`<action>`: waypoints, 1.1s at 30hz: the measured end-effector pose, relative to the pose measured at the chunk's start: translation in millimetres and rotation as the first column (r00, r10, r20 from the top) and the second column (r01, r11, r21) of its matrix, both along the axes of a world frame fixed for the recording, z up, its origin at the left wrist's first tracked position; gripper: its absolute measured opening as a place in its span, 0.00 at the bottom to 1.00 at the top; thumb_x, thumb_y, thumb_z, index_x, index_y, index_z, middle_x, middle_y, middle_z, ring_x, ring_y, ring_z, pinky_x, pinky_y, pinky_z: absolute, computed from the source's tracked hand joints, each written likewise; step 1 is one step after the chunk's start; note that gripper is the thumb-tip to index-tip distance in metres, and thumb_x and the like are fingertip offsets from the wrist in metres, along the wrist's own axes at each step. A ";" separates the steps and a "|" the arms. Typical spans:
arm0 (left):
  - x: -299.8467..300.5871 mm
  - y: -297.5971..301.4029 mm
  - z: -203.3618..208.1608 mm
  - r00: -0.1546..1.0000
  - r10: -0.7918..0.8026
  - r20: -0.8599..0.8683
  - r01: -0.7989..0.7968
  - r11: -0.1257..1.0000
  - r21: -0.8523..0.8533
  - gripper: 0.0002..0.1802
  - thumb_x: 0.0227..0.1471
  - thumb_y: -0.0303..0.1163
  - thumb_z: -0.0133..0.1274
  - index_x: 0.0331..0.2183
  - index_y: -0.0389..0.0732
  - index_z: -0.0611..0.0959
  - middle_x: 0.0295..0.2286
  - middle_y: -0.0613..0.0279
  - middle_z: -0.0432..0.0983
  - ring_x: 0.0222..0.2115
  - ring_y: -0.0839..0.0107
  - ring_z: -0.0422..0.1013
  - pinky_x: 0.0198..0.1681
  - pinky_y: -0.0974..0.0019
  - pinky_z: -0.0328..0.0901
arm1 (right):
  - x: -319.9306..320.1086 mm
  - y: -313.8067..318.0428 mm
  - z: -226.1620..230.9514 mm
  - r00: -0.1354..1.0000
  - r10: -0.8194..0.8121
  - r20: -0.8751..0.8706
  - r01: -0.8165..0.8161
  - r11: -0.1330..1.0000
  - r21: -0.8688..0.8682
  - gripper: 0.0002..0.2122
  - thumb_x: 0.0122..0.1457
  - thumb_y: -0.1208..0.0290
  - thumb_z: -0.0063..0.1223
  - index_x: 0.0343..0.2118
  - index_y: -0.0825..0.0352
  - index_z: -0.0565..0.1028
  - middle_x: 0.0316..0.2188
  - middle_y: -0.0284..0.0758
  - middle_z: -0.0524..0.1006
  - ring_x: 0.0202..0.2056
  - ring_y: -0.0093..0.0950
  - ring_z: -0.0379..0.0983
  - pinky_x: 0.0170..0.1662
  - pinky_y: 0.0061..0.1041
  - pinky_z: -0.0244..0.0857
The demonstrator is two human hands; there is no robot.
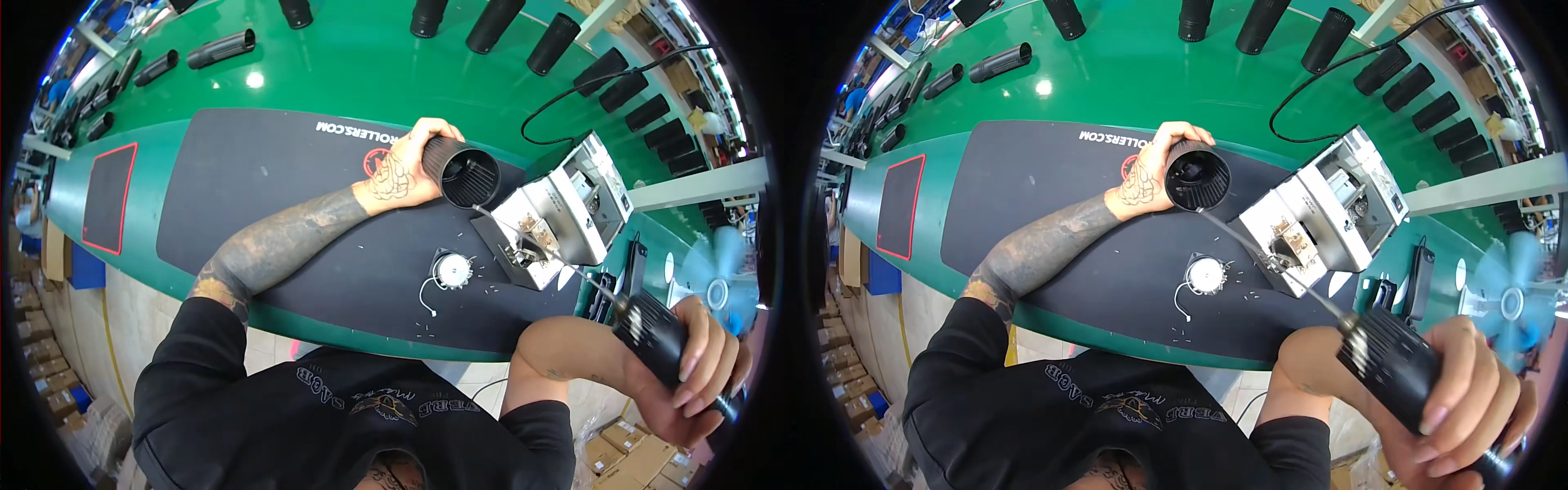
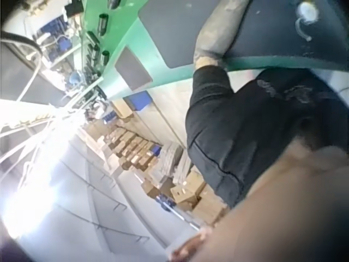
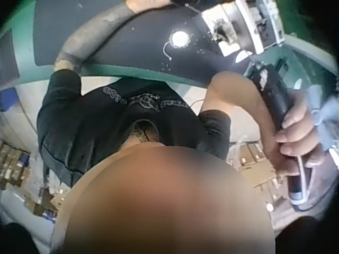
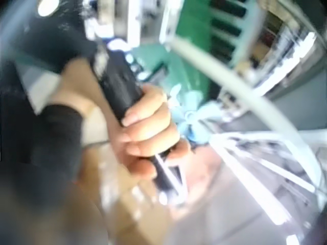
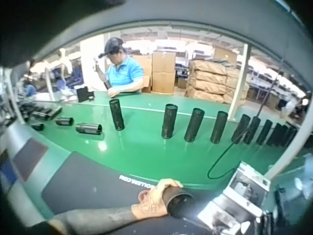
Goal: Assembling black cylindrical industrial components using an electric handheld power tool on a manufacturing line.
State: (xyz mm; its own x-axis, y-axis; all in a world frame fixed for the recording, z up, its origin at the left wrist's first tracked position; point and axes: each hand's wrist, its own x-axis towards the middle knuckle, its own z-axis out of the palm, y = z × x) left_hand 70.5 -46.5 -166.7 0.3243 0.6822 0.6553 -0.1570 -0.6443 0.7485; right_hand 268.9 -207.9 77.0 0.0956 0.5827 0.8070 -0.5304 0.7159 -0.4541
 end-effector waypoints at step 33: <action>-67.6 83.4 17.8 0.397 0.707 -0.585 -0.417 0.707 0.572 0.37 0.27 0.18 0.51 0.46 0.48 0.73 0.45 0.62 0.70 0.46 0.59 0.67 0.52 0.58 0.58 | 2.7 -0.4 4.9 0.888 -0.409 0.211 0.435 0.896 -0.089 0.16 0.47 0.84 0.47 0.38 0.61 0.60 0.17 0.31 0.68 0.18 0.23 0.64 0.26 0.22 0.62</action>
State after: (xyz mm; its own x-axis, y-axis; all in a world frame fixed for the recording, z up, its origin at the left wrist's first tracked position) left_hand 2.9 37.0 -148.8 0.3804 0.7223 0.5776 0.8182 -0.5540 0.1540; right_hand 271.6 -208.3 81.9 0.2147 0.6207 0.7541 -0.0903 0.7814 -0.6175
